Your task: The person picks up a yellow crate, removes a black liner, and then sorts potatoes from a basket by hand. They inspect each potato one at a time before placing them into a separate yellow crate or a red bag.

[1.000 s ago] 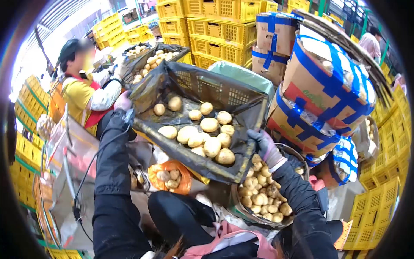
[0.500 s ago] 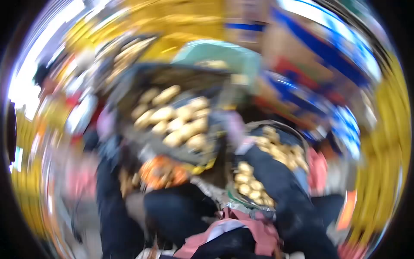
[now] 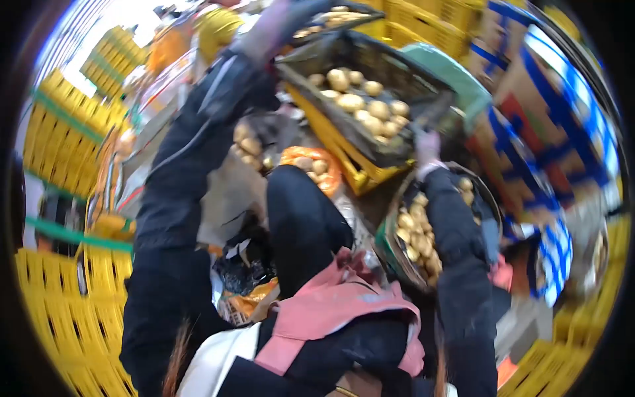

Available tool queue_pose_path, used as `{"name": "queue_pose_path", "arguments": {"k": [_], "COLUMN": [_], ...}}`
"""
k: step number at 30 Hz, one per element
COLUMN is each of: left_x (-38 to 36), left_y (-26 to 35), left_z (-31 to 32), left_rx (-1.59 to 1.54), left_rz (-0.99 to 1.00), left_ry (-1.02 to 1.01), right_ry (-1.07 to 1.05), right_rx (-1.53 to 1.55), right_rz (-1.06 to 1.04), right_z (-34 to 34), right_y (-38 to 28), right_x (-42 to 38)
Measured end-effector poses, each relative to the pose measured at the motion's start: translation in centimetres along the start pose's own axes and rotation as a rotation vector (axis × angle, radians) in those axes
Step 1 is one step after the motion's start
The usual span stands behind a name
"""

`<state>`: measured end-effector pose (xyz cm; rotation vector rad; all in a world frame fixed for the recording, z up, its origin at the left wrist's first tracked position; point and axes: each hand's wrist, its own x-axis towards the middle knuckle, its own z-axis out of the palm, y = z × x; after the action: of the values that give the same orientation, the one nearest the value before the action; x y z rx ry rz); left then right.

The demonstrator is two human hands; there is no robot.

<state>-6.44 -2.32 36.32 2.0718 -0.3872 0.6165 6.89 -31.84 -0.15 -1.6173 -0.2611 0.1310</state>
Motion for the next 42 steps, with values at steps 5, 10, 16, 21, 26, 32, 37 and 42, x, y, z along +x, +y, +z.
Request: {"name": "queue_pose_path", "arguments": {"k": [5, 10, 16, 21, 26, 32, 37, 42], "left_x": [-11.9, -15.7, -12.3, -12.7, -11.6, -10.8, -10.3, -10.7], "left_y": [-5.4, -9.6, -12.8, -20.2, -16.2, -14.0, -13.6, -15.4], "left_z": [10.3, 22.6, 29.3, 25.5, 25.3, 25.8, 25.8, 24.2], "left_rx": [-0.186, 0.596, 0.842, 0.722, 0.812, 0.857, 0.874, 0.863], "left_rz": [-0.336, 0.176, -0.233, 0.083, 0.003, -0.012, -0.017, -0.046], "left_ry": [0.194, -0.043, -0.415, -0.446, -0.456, -0.47, -0.481, -0.47], "right_ry": [-0.055, 0.003, 0.225, 0.375, 0.333, 0.382, 0.296, 0.236], "right_rx": [0.111, -0.237, -0.049, 0.093, 0.338, 0.223, 0.244, 0.082], "right_rz": [0.013, -0.035, 0.084, 0.466, 0.459, 0.564, 0.485, 0.574], "right_z": [1.5, -6.1, -11.3, -15.5, -16.1, -16.7, -16.3, -15.6], "right_y": [6.9, 6.2, -0.8, 0.5, 3.0, 2.3, 0.2, 2.2], "right_x": [-5.3, -16.7, -27.4, -33.4, -33.1, -34.0, -36.0, -34.8]}}
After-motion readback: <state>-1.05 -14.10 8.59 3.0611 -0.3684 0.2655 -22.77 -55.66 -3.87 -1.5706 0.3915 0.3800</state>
